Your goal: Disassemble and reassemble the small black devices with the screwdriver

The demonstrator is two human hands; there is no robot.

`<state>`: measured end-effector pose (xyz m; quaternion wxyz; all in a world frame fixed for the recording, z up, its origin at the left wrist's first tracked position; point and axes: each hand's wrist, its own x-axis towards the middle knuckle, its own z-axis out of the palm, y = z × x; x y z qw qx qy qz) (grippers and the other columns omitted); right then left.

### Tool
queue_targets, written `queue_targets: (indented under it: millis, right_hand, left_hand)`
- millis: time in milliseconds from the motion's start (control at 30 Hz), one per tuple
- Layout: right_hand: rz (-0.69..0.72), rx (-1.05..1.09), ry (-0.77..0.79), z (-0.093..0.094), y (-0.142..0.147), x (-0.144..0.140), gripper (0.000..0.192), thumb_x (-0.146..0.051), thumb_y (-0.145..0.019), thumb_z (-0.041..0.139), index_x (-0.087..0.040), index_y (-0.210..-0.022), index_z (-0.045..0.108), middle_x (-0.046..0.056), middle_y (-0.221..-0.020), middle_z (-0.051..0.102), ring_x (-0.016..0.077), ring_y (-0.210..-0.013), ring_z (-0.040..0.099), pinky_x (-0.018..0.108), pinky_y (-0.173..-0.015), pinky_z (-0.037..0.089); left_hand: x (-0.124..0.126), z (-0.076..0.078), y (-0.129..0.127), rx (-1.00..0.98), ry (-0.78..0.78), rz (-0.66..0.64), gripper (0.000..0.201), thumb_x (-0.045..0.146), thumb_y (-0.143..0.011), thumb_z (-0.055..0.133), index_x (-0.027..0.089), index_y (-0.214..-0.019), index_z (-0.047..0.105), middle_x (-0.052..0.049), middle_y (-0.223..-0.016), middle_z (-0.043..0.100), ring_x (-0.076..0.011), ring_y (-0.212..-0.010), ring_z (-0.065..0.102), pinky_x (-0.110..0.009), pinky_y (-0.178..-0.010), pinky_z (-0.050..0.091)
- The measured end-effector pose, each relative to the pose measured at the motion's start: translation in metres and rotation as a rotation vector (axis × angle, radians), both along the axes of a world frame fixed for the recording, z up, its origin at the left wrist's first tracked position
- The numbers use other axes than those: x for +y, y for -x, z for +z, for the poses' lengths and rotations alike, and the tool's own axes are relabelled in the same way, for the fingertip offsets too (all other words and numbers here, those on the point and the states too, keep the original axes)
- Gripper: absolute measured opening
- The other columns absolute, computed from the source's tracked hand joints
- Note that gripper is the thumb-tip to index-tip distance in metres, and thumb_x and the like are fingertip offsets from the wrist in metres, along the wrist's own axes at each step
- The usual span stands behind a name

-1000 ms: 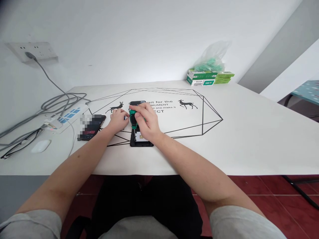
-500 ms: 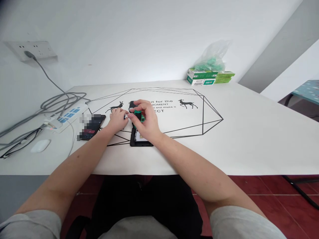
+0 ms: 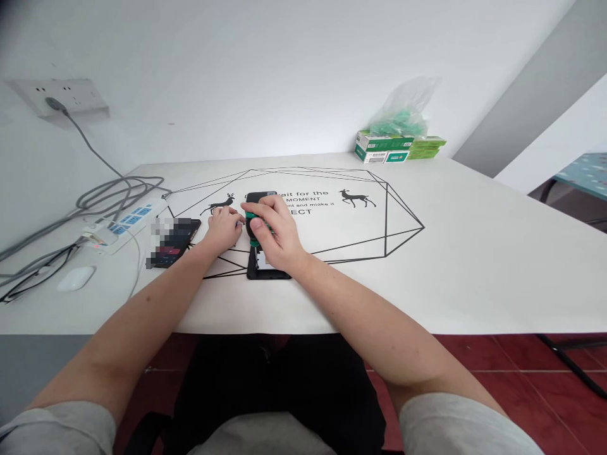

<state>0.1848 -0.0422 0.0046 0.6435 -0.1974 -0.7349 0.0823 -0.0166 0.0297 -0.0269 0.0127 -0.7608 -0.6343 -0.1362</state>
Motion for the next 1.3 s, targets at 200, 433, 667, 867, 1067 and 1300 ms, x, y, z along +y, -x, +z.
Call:
queue_targets:
  millis: [200,433,667,867,1067,1300]
  right_hand:
    - [-0.015,0.041,-0.012,-0.001,0.001,0.001,0.036,-0.025,-0.111,0.047,-0.034,-0.131,0.076,0.006,-0.101,0.061,0.0215,-0.094,0.063,0.044,-0.082,0.058]
    - [-0.054,0.080,0.053,-0.004,0.007,0.002,0.018,-0.036,-0.102,0.068,-0.028,-0.118,0.067,0.008,-0.115,0.063,0.0222,-0.099,0.066,0.044,-0.081,0.061]
    - [0.081,0.161,0.225,-0.011,0.011,0.003,0.028,-0.044,-0.099,0.078,-0.029,-0.110,0.057,0.007,-0.123,0.073,0.0202,-0.098,0.076,0.042,-0.087,0.064]
    - [0.046,0.044,0.114,-0.002,0.004,-0.001,0.021,-0.044,-0.109,0.059,-0.029,-0.118,0.070,0.010,-0.124,0.078,0.0244,-0.107,0.076,0.046,-0.090,0.064]
    - [0.023,-0.060,-0.019,0.000,-0.003,0.000,0.039,-0.040,-0.113,0.045,-0.033,-0.135,0.076,0.009,-0.118,0.072,0.0274,-0.114,0.067,0.055,-0.102,0.054]
    - [0.022,-0.104,0.028,-0.004,-0.002,0.004,0.040,-0.030,-0.111,0.044,-0.034,-0.136,0.075,0.007,-0.110,0.058,0.0241,-0.103,0.059,0.050,-0.091,0.055]
  left_hand:
    - [-0.001,0.002,0.000,0.014,-0.003,-0.013,0.028,0.027,-0.104,0.055,0.027,-0.110,0.083,-0.016,-0.142,0.062,-0.0408,-0.137,0.044,-0.057,-0.109,0.046]
    - [0.000,0.000,0.000,0.043,-0.010,-0.015,0.031,0.031,-0.106,0.054,0.026,-0.113,0.084,-0.016,-0.142,0.063,-0.0408,-0.137,0.044,-0.057,-0.109,0.047]
    - [-0.003,0.004,0.000,0.049,-0.004,-0.022,0.032,0.030,-0.105,0.054,0.025,-0.116,0.084,-0.017,-0.143,0.063,-0.0413,-0.136,0.045,-0.057,-0.109,0.047]
    - [-0.002,0.001,0.000,0.029,-0.020,-0.027,0.030,0.028,-0.105,0.055,0.025,-0.113,0.084,-0.017,-0.142,0.064,-0.0417,-0.135,0.046,-0.057,-0.108,0.047]
    - [0.000,-0.001,0.000,0.018,-0.043,-0.049,0.030,0.023,-0.103,0.055,0.024,-0.106,0.084,-0.018,-0.133,0.064,-0.0415,-0.129,0.047,-0.059,-0.105,0.047]
    - [0.001,-0.002,0.001,0.017,-0.066,-0.059,0.027,0.027,-0.103,0.056,0.024,-0.105,0.083,-0.018,-0.130,0.063,-0.0413,-0.129,0.047,-0.056,-0.105,0.046]
